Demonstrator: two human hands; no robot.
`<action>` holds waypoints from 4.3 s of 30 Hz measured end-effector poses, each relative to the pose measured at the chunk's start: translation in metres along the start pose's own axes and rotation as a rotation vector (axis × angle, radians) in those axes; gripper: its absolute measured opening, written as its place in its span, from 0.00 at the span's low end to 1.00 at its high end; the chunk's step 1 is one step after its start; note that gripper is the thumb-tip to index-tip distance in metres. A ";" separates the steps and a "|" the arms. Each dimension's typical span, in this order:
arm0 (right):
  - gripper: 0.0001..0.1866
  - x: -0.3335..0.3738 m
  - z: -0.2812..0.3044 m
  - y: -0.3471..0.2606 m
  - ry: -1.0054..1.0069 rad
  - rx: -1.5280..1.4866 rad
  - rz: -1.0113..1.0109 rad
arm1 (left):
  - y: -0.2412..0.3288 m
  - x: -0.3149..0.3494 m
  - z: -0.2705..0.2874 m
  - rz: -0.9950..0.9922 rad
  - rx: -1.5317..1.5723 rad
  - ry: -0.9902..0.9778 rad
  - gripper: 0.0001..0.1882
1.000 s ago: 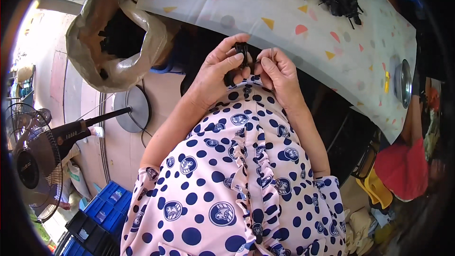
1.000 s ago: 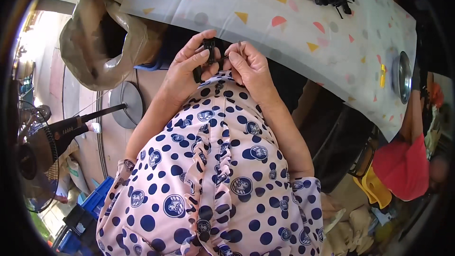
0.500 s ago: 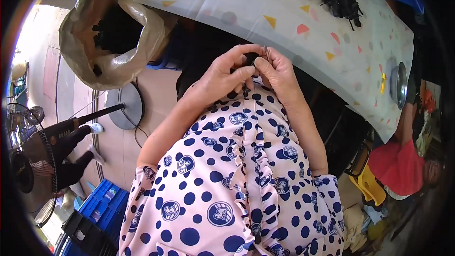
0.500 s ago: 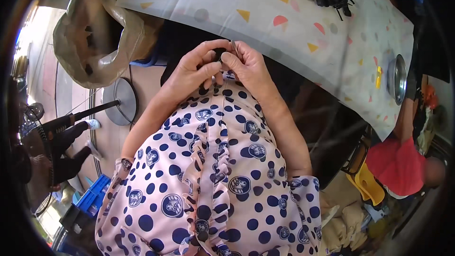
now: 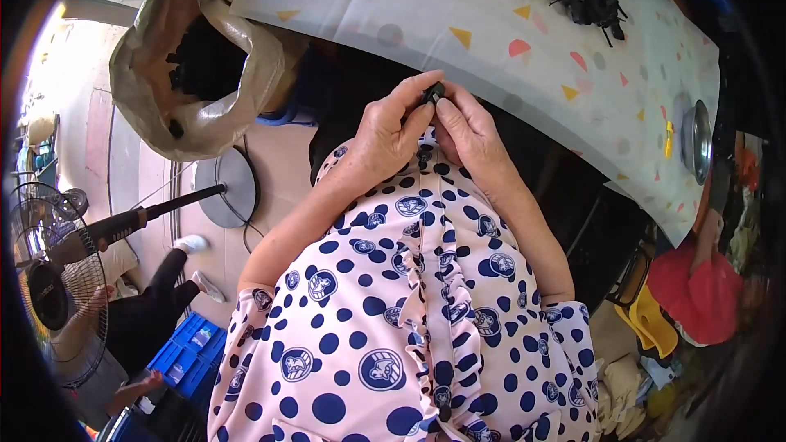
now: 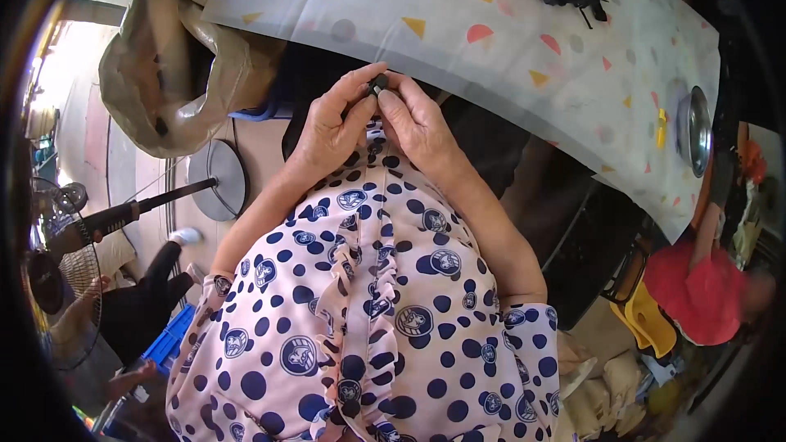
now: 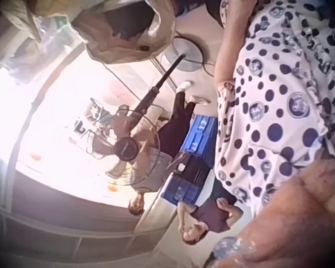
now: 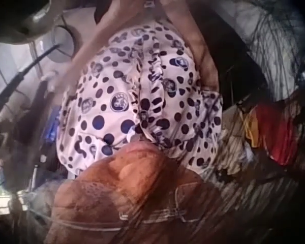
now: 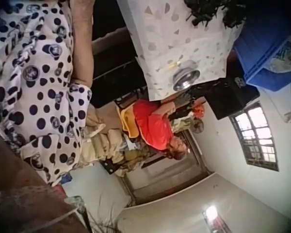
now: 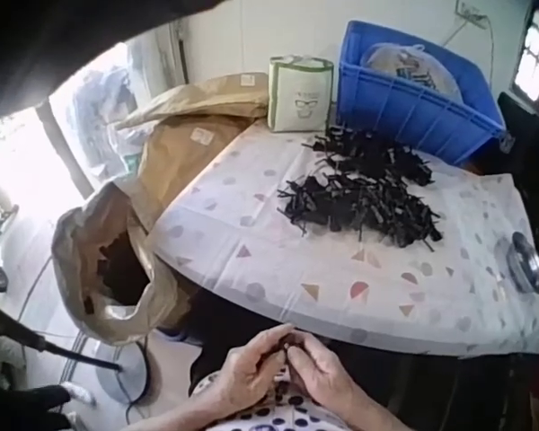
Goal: Sorting small black components on a table.
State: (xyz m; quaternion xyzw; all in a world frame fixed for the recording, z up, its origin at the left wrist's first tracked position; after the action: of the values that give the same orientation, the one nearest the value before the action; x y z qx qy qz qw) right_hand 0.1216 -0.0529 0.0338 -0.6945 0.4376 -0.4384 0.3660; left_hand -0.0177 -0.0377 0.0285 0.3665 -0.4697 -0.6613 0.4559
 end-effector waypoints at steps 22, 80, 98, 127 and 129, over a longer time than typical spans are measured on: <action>0.15 -0.091 0.026 -0.060 0.122 0.801 0.319 | 0.019 -0.006 0.138 -0.144 -0.572 0.569 0.18; 0.21 -0.010 0.010 0.001 -0.003 0.110 0.057 | -0.002 -0.017 -0.004 0.077 0.247 0.035 0.19; 0.13 -0.018 0.015 0.010 0.011 -0.172 -0.085 | -0.001 -0.022 -0.003 -0.181 -0.302 0.124 0.18; 0.07 -0.014 0.032 0.021 -0.036 0.036 0.166 | -0.002 -0.011 -0.008 0.105 -0.063 -0.286 0.21; 0.08 -0.008 0.029 0.018 -0.031 0.088 0.152 | -0.005 -0.012 -0.005 0.104 0.110 -0.193 0.19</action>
State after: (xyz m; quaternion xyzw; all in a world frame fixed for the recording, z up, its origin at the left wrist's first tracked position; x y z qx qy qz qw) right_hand 0.1412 -0.0479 0.0051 -0.6493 0.4636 -0.4173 0.4351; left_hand -0.0101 -0.0273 0.0231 0.3006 -0.5652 -0.6422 0.4216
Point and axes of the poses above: each hand's wrist, its own x-axis away from the middle knuckle, its own z-axis out of the back of the hand, y = z × x, the point moved 2 cm from there along -x, towards the middle knuckle, and after that the axes turned 7 degrees about -x, right-handed, at the moved point
